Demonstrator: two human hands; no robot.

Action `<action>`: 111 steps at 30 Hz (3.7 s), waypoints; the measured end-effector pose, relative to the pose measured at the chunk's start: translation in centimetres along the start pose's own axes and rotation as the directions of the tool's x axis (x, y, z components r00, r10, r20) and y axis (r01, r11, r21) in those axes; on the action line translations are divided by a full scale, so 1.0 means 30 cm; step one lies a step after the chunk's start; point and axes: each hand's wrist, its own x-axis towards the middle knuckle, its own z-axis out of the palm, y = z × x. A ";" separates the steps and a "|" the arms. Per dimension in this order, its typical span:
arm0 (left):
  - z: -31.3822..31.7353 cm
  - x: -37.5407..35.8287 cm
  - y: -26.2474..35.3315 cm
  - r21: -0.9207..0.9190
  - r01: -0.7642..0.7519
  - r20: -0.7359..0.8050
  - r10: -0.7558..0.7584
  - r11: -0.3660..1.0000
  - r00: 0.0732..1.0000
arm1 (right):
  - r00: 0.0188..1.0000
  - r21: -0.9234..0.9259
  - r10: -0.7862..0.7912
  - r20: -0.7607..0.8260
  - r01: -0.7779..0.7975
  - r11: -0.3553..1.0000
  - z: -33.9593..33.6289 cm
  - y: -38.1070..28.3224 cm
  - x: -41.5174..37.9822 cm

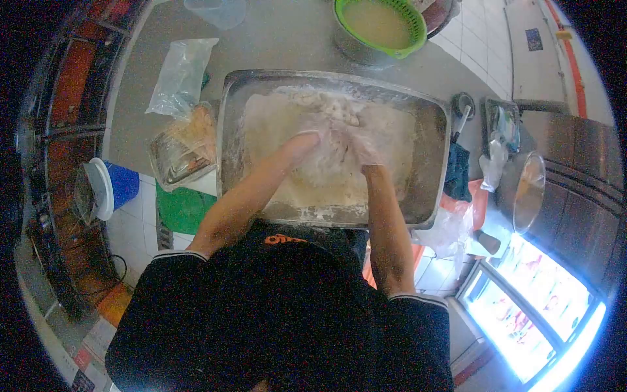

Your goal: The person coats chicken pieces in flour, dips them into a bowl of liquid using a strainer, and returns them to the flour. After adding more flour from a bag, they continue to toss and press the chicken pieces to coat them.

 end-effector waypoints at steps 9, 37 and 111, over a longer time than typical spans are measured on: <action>-0.093 -0.114 0.352 0.675 -0.046 0.162 -0.086 0.736 0.983 | 0.991 -0.234 0.091 -0.096 -0.111 0.966 -0.144 -0.185 -0.240; -0.078 -0.339 0.270 0.082 0.405 0.108 -0.412 0.911 0.905 | 0.983 -0.053 0.045 -0.176 -0.055 0.997 -0.066 0.001 -0.332; 0.000 -0.298 0.543 0.075 0.336 0.029 -0.339 0.939 0.940 | 0.997 0.252 -0.007 0.074 -0.012 0.968 -0.101 -0.277 -0.353</action>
